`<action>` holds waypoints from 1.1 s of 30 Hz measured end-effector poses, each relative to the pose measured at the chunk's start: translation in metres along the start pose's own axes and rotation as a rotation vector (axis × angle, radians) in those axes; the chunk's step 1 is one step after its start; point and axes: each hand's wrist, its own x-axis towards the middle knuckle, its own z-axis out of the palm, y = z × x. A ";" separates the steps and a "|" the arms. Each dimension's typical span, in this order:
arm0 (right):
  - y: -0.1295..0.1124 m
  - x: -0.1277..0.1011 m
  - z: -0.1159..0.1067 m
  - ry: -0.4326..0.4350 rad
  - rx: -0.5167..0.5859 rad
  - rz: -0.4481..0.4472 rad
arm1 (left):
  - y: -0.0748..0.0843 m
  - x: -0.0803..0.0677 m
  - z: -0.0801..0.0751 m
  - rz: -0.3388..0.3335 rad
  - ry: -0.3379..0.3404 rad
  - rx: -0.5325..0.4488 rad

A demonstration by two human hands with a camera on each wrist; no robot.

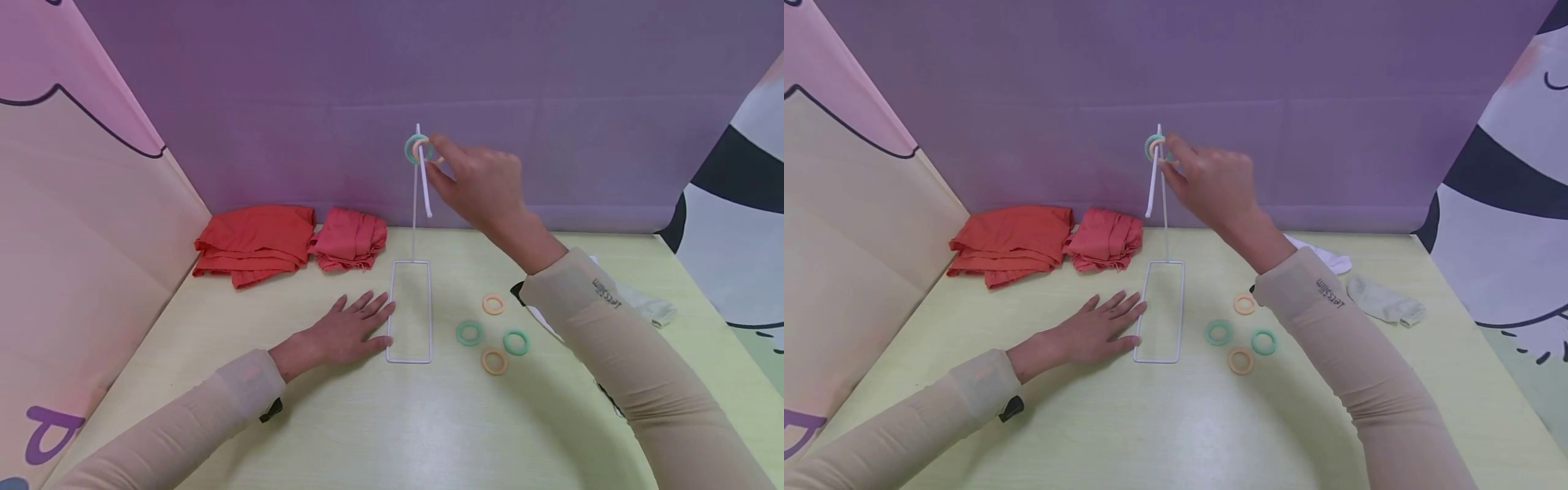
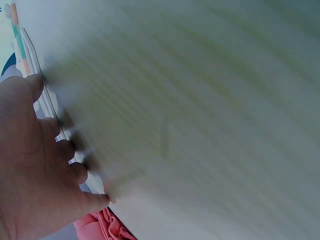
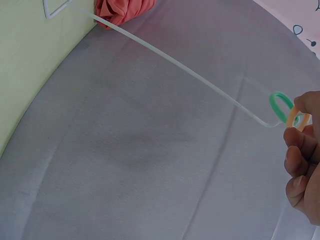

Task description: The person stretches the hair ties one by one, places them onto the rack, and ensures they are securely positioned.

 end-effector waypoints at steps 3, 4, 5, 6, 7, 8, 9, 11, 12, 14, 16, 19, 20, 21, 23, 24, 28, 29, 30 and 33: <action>0.000 0.001 0.000 -0.014 0.006 0.002 | 0.000 0.000 0.000 -0.003 -0.003 0.000; 0.000 0.001 0.000 -0.018 0.008 0.005 | 0.000 0.000 0.000 -0.003 -0.003 0.000; 0.000 0.002 0.000 -0.018 0.008 0.008 | 0.000 0.000 0.000 -0.003 -0.003 -0.001; 0.000 0.002 0.000 -0.018 0.007 0.010 | 0.000 0.000 0.000 -0.003 -0.002 -0.001; 0.000 0.002 0.001 -0.017 0.008 0.012 | 0.000 0.001 0.000 -0.002 -0.001 0.001; 0.000 0.002 0.001 -0.017 0.008 0.013 | 0.000 0.001 0.001 -0.001 0.001 0.002; 0.000 0.001 0.001 -0.018 0.008 0.014 | 0.000 0.001 0.001 0.000 0.002 0.003; 0.000 0.001 0.000 -0.021 0.005 0.015 | 0.000 0.002 0.001 0.002 0.004 0.001; 0.001 0.001 -0.001 -0.025 0.001 0.015 | 0.000 0.002 0.001 0.001 0.002 0.003; 0.002 0.000 -0.004 -0.032 -0.007 0.013 | 0.000 0.002 0.001 -0.001 -0.001 0.000; 0.002 -0.001 -0.010 -0.041 -0.012 0.016 | 0.000 0.002 0.000 -0.002 -0.002 -0.002; 0.005 -0.004 -0.021 -0.089 0.014 0.033 | 0.000 0.001 -0.001 0.002 -0.001 -0.007; 0.006 -0.006 -0.026 -0.120 0.029 0.045 | 0.000 0.001 -0.001 0.002 -0.003 -0.006; 0.008 -0.009 -0.030 -0.154 0.051 0.060 | 0.000 0.001 -0.002 0.001 -0.005 -0.005; 0.011 -0.016 -0.038 -0.240 0.094 0.102 | -0.001 0.000 -0.002 0.001 -0.005 -0.010; 0.013 -0.020 -0.042 -0.287 0.114 0.121 | -0.001 0.000 -0.003 -0.003 -0.009 -0.008; 0.019 -0.046 -0.051 -0.454 0.148 0.167 | -0.002 0.000 -0.003 -0.007 -0.013 -0.006; 0.020 -0.054 -0.053 -0.503 0.148 0.170 | -0.002 0.000 -0.003 -0.008 -0.015 -0.004; 0.021 -0.062 -0.054 -0.563 0.148 0.174 | -0.003 0.001 -0.003 -0.007 -0.017 -0.005; 0.026 -0.088 -0.055 -0.765 0.139 0.201 | -0.003 0.002 -0.002 -0.002 -0.019 -0.007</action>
